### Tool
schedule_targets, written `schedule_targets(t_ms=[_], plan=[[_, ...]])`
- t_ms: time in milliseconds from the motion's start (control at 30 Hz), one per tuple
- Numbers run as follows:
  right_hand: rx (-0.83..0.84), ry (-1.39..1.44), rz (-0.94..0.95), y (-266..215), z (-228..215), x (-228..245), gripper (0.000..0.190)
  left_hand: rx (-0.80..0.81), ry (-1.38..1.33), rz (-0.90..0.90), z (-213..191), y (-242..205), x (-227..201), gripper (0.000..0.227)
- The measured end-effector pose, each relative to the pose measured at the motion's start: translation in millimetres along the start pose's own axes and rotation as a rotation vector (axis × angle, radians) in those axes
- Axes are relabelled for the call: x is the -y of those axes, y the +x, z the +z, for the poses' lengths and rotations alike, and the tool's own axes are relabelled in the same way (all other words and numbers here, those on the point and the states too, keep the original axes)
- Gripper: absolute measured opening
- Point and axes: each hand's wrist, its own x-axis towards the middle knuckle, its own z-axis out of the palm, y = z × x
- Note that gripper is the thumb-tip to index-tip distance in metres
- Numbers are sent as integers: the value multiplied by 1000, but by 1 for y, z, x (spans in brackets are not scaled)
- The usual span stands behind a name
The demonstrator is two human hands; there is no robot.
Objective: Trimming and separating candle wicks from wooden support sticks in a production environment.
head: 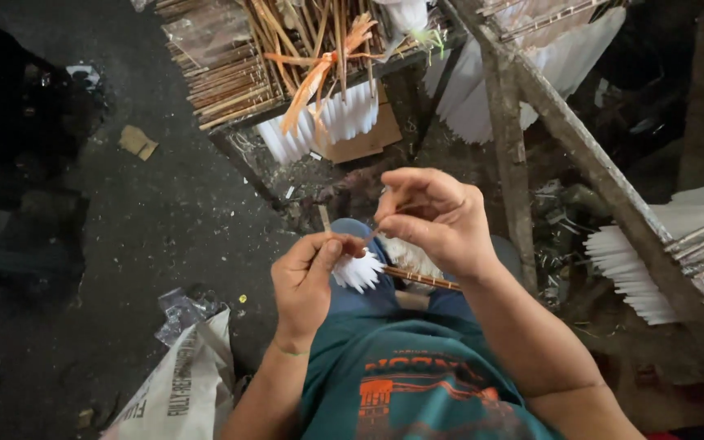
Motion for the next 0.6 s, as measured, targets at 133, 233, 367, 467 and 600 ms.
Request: schedule_targets(t_ms=[133, 233, 367, 467, 600], plan=[[39, -31, -17, -1, 9, 8, 29, 19, 38, 57, 8, 9, -12, 16], [127, -49, -114, 3, 11, 11, 9, 37, 23, 75, 13, 12, -14, 14], [245, -79, -193, 10, 15, 16, 8, 52, 112, 75, 10, 18, -15, 15], [287, -79, -206, 10, 18, 16, 6, 67, 156, 103, 13, 24, -14, 12], [224, 6, -183, 8, 10, 8, 10, 115, 186, 94, 19, 24, -17, 9]])
